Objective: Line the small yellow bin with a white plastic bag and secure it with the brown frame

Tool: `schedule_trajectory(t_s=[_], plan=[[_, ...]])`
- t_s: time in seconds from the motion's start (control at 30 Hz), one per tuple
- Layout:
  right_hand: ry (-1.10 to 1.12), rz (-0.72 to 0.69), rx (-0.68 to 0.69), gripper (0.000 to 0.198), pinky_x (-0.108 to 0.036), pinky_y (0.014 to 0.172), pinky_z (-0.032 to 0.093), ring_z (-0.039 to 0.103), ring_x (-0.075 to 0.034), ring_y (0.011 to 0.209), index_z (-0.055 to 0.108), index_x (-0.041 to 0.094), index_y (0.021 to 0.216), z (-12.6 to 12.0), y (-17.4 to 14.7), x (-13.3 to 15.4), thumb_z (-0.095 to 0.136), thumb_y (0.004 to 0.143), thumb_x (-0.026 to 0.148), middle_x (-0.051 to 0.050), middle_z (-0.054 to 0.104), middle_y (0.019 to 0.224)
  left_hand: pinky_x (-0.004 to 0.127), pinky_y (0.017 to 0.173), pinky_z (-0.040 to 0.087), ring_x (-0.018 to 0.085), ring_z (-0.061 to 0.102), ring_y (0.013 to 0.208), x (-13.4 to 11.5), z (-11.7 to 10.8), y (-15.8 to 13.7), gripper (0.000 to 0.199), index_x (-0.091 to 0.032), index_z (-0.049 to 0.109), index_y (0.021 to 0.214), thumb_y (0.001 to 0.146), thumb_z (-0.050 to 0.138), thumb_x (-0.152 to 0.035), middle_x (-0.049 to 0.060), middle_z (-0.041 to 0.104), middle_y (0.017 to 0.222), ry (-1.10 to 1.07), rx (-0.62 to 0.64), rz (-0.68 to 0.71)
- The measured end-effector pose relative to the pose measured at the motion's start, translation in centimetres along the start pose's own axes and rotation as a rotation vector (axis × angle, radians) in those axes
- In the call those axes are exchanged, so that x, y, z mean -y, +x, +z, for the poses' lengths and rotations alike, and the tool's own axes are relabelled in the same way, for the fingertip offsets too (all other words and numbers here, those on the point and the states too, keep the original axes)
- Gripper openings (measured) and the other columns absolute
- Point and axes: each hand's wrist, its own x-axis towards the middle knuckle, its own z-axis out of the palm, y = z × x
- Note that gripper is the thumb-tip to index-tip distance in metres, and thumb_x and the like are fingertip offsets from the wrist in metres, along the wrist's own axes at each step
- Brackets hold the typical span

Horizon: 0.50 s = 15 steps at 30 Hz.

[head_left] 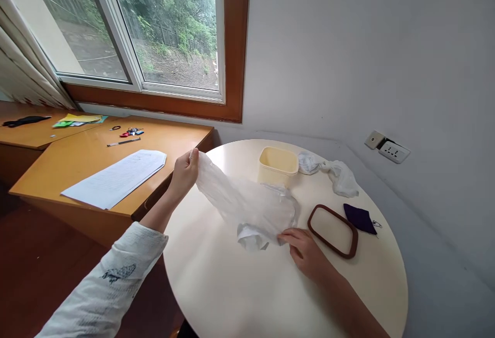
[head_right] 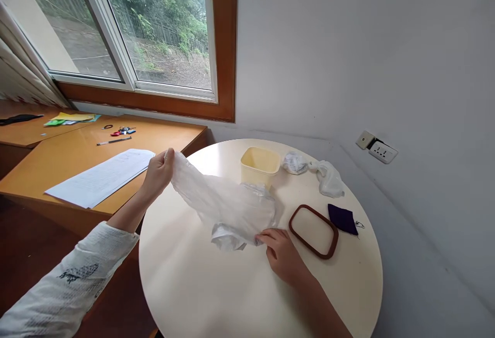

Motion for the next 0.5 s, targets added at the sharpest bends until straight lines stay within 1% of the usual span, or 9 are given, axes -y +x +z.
schedule_trajectory(t_s=[0.07,0.17,0.23,0.27,0.33,0.37,0.4,0.43,0.5], plan=[[0.058,0.030,-0.091,0.043,-0.036,0.086,0.045,0.053,-0.019,0.102,0.061,0.022,0.105,-0.6,-0.3,-0.1,0.037,0.076,0.001,-0.006,0.059,0.107,0.024,0.045,0.020,0.009,0.026,0.047,-0.6,0.2,-0.4,0.043,-0.020,0.029,0.054,0.087,0.035,-0.048,-0.005,0.027,0.050,0.087,0.007,0.092],[0.116,0.031,-0.286,0.030,-0.037,0.087,0.046,0.055,-0.019,0.100,0.060,0.021,0.101,-1.7,0.4,1.4,0.040,0.082,0.009,-0.007,0.060,0.103,0.024,0.046,0.020,0.009,0.025,0.049,-2.5,0.9,-1.3,0.041,-0.020,0.025,0.056,0.089,0.031,-0.044,-0.005,0.025,0.054,0.077,0.085,0.157],[0.136,0.009,-0.372,0.028,-0.039,0.092,0.043,0.053,-0.020,0.106,0.055,0.023,0.109,-2.6,1.8,3.4,0.047,0.083,0.017,-0.007,0.059,0.108,0.023,0.046,0.021,0.009,0.025,0.050,-4.1,1.7,-2.3,0.040,-0.020,0.024,0.058,0.089,0.032,-0.043,-0.005,0.026,0.056,0.029,0.172,0.186],[0.138,0.010,-0.369,0.039,-0.042,0.097,0.039,0.048,-0.022,0.113,0.048,0.025,0.120,-2.9,2.7,4.6,0.053,0.081,0.023,-0.007,0.054,0.118,0.023,0.046,0.022,0.009,0.026,0.050,-5.0,2.1,-2.9,0.039,-0.020,0.024,0.058,0.090,0.031,-0.042,-0.005,0.026,0.056,0.005,0.228,0.197],[0.175,0.096,-0.255,0.085,-0.048,0.103,0.030,0.029,-0.027,0.129,0.020,0.027,0.138,-3.3,4.9,6.7,0.068,0.068,0.039,-0.009,0.033,0.140,0.023,0.045,0.023,0.008,0.027,0.050,-6.7,3.1,-4.1,0.038,-0.020,0.025,0.059,0.090,0.030,-0.041,-0.005,0.027,0.057,-0.047,0.331,0.213],[0.212,0.143,-0.180,0.103,-0.050,0.104,0.026,0.022,-0.028,0.132,0.010,0.029,0.140,-3.2,6.0,7.6,0.073,0.060,0.045,-0.008,0.025,0.144,0.022,0.045,0.023,0.008,0.028,0.050,-7.5,3.6,-4.6,0.038,-0.020,0.025,0.060,0.090,0.029,-0.041,-0.005,0.028,0.057,-0.068,0.386,0.209],[0.250,0.168,-0.089,0.112,-0.052,0.106,0.020,0.020,-0.029,0.133,0.004,0.030,0.141,-2.9,6.9,8.3,0.075,0.055,0.048,-0.008,0.024,0.144,0.022,0.045,0.023,0.008,0.028,0.049,-8.1,4.0,-5.1,0.037,-0.020,0.026,0.060,0.091,0.029,-0.041,-0.005,0.028,0.056,-0.084,0.429,0.201],[0.288,0.183,-0.009,0.117,-0.053,0.108,0.012,0.020,-0.029,0.133,0.004,0.030,0.141,-2.5,7.8,8.8,0.076,0.051,0.050,-0.008,0.028,0.142,0.022,0.044,0.023,0.008,0.028,0.049,-8.6,4.4,-5.5,0.037,-0.020,0.026,0.061,0.091,0.029,-0.041,-0.005,0.029,0.056,-0.094,0.459,0.193],[0.352,0.197,0.150,0.112,-0.055,0.107,0.000,0.019,-0.031,0.132,0.017,0.028,0.139,-1.0,8.8,9.3,0.077,0.046,0.051,-0.007,0.038,0.135,0.022,0.044,0.023,0.008,0.027,0.049,-9.0,5.0,-6.0,0.036,-0.020,0.027,0.061,0.091,0.029,-0.040,-0.005,0.027,0.054,-0.105,0.472,0.185]])
